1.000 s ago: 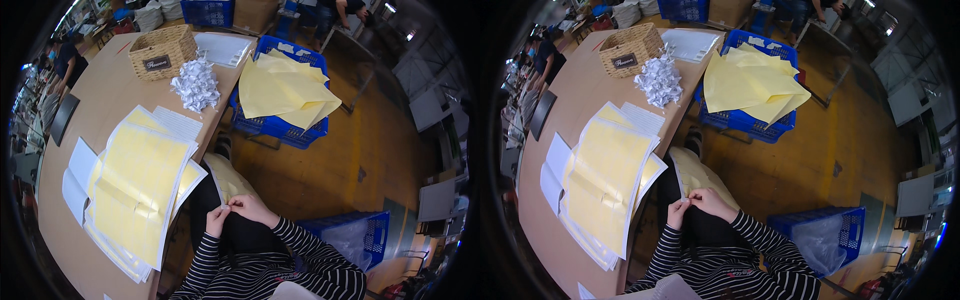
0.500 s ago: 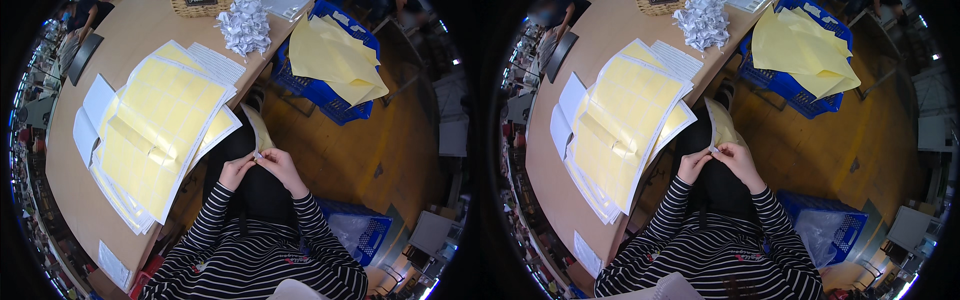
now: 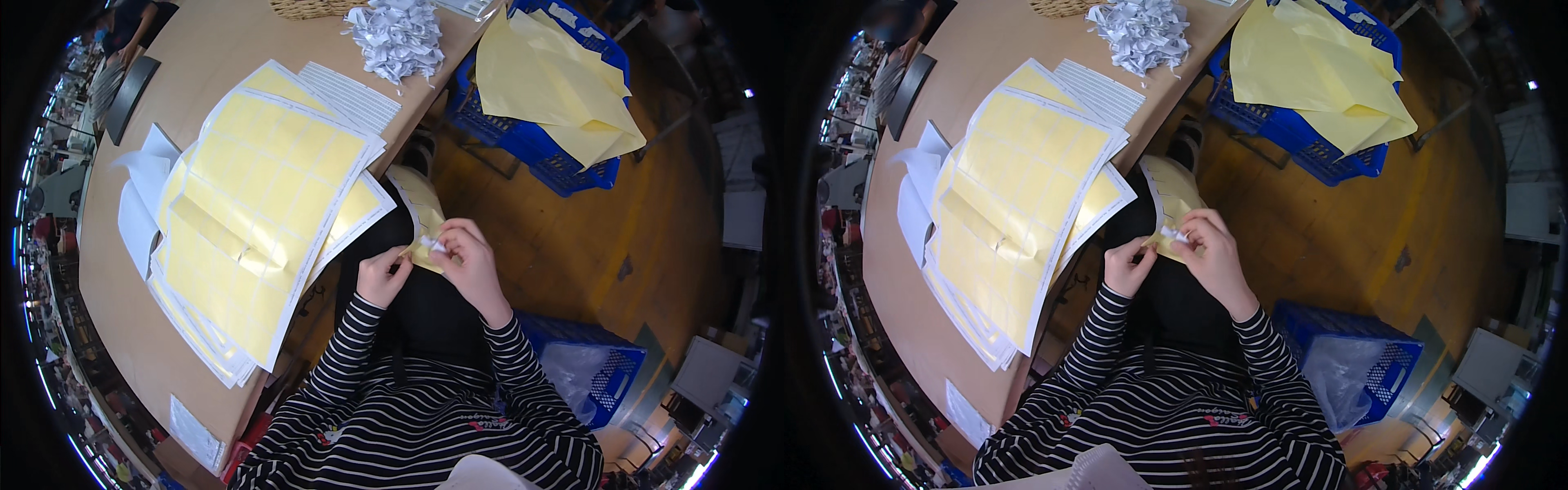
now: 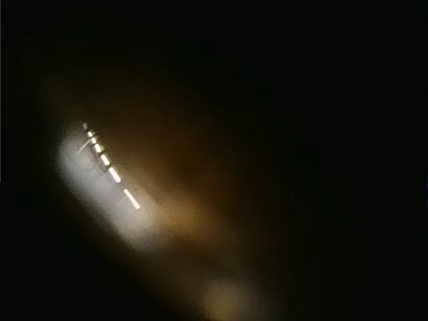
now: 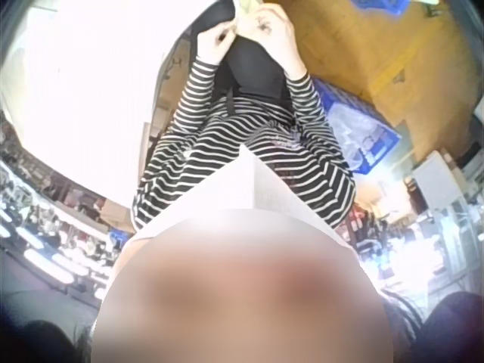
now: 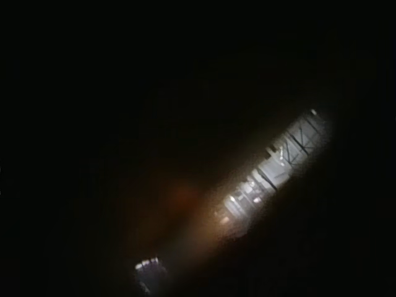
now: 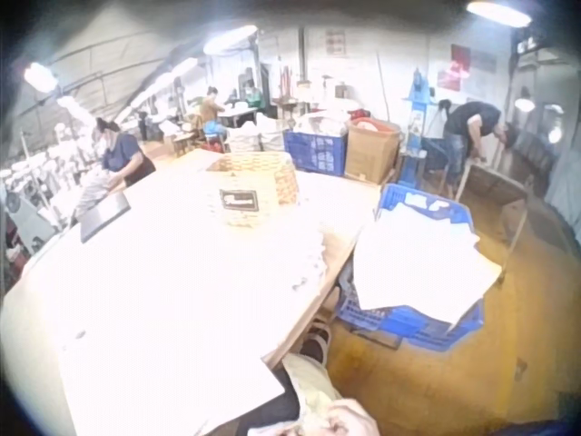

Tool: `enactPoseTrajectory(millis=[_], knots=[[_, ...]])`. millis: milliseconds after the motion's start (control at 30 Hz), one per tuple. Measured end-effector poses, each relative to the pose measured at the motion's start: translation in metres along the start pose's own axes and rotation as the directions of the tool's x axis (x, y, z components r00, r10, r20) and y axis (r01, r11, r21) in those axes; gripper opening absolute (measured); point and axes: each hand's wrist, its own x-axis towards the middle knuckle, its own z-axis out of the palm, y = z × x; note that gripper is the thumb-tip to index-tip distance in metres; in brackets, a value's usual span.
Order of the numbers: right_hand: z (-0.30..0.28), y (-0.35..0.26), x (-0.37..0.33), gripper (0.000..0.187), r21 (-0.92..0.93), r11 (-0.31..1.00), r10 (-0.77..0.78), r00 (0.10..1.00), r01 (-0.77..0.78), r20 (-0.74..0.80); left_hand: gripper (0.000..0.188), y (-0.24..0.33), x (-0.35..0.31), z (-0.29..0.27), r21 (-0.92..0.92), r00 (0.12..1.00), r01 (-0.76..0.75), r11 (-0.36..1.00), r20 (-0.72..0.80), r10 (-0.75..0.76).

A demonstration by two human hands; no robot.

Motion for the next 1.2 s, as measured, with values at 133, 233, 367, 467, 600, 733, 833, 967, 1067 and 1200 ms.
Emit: enactPoseTrajectory(millis=[133,233,367,467,600,733,833,967,1067,1200], knots=[[-0.011,-0.004,0.005,0.024,-0.141,0.987,-0.102,0.973,0.073,-0.205,0.012,0.001,0.003,0.003,-0.208,0.990,0.137,0.968,0.059,-0.127],[-0.013,0.000,0.002,0.024,-0.048,0.997,0.046,0.947,-0.064,-0.318,0.014,0.001,0.000,0.012,-0.354,0.977,0.210,0.912,0.113,-0.181],[-0.036,0.006,0.006,0.031,-0.272,0.962,-0.062,0.941,-0.033,-0.333,0.014,-0.001,-0.007,0.020,-0.420,0.973,0.227,0.879,0.141,-0.184],[-0.074,0.004,0.015,0.041,0.319,0.944,0.257,0.782,-0.079,-0.567,0.014,-0.007,-0.015,0.011,-0.432,0.964,0.264,0.863,0.158,-0.216],[-0.086,-0.009,0.010,0.028,-0.327,0.944,-0.196,0.876,0.047,-0.440,0.014,-0.015,-0.026,0.005,-0.323,0.943,0.306,0.896,0.235,-0.238],[-0.033,-0.012,-0.004,0.024,-0.462,0.840,-0.287,0.955,0.286,0.069,0.016,-0.010,-0.033,0.016,-0.374,0.950,0.301,0.877,0.203,-0.239],[-0.003,-0.006,-0.005,0.015,-0.551,0.775,-0.319,0.944,0.310,0.084,0.017,-0.003,-0.036,0.015,-0.270,0.951,0.288,0.919,0.194,-0.241],[-0.011,0.007,0.005,0.009,-0.552,0.800,-0.329,0.942,0.237,-0.072,0.018,0.000,-0.042,0.001,-0.106,0.934,0.310,0.945,0.217,-0.282],[-0.041,0.021,0.011,0.009,-0.614,0.777,-0.333,0.919,0.140,-0.212,0.018,-0.007,-0.049,-0.005,-0.216,0.938,0.324,0.921,0.202,-0.282],[-0.082,0.034,0.014,0.008,-0.446,0.895,-0.166,0.936,0.010,-0.312,0.018,-0.020,-0.064,-0.012,-0.378,0.896,0.432,0.819,0.281,-0.343]])
